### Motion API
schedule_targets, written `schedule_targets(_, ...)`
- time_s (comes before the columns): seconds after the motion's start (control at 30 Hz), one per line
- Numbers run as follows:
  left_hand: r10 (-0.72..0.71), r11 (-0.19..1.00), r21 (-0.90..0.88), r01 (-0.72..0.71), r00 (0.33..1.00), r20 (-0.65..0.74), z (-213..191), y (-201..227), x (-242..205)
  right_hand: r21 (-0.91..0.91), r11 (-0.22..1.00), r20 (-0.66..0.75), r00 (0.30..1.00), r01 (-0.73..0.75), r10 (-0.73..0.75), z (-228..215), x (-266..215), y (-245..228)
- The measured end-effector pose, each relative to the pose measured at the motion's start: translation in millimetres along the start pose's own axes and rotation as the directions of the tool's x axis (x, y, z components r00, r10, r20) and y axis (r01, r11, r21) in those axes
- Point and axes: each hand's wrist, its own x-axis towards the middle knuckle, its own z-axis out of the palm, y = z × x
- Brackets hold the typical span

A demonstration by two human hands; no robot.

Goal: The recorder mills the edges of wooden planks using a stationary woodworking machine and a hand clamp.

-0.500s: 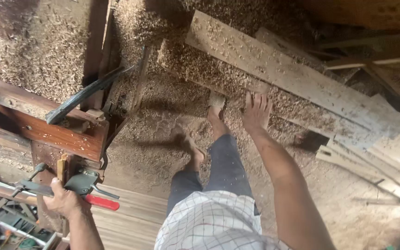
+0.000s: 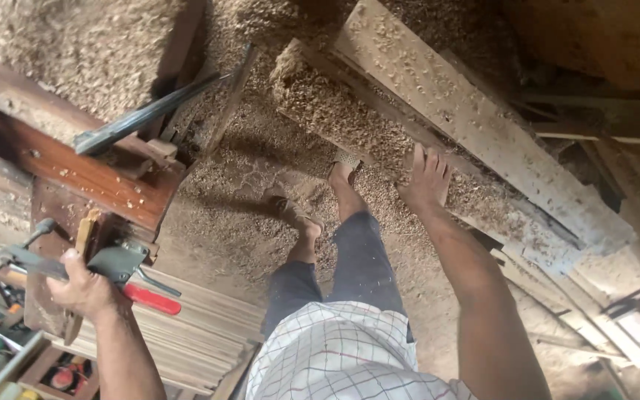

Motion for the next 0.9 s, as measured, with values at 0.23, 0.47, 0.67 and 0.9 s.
schedule_targets(0.23, -0.040, 0.994, 0.097, 0.053, 0.991, -0.130, 5.7, 9.0, -4.7, 0.122, 0.991, -0.181, 0.983, 0.056, -0.033, 1.2, -15.2, 78.0)
schedule_targets(0.47, 0.014, 0.987, 0.162, 0.003, 0.994, -0.105, 6.1, -4.7, -0.7, 0.124, 0.992, -0.241, 0.969, -0.025, 0.054, 26.6, -14.4, 122.4)
schedule_targets(0.67, 0.093, 0.972, 0.229, -0.055, 0.983, -0.159, 12.3, -14.4, 0.9, 0.183, 0.979, -0.070, 0.994, 0.090, -0.078, -20.0, -34.3, 113.5)
schedule_targets(0.9, 0.118, 0.971, 0.225, -0.082, 0.981, -0.154, 29.7, -24.2, 4.9, 0.335, 0.917, -0.309, 0.945, 0.216, -0.110, 36.1, -104.3, 82.4)
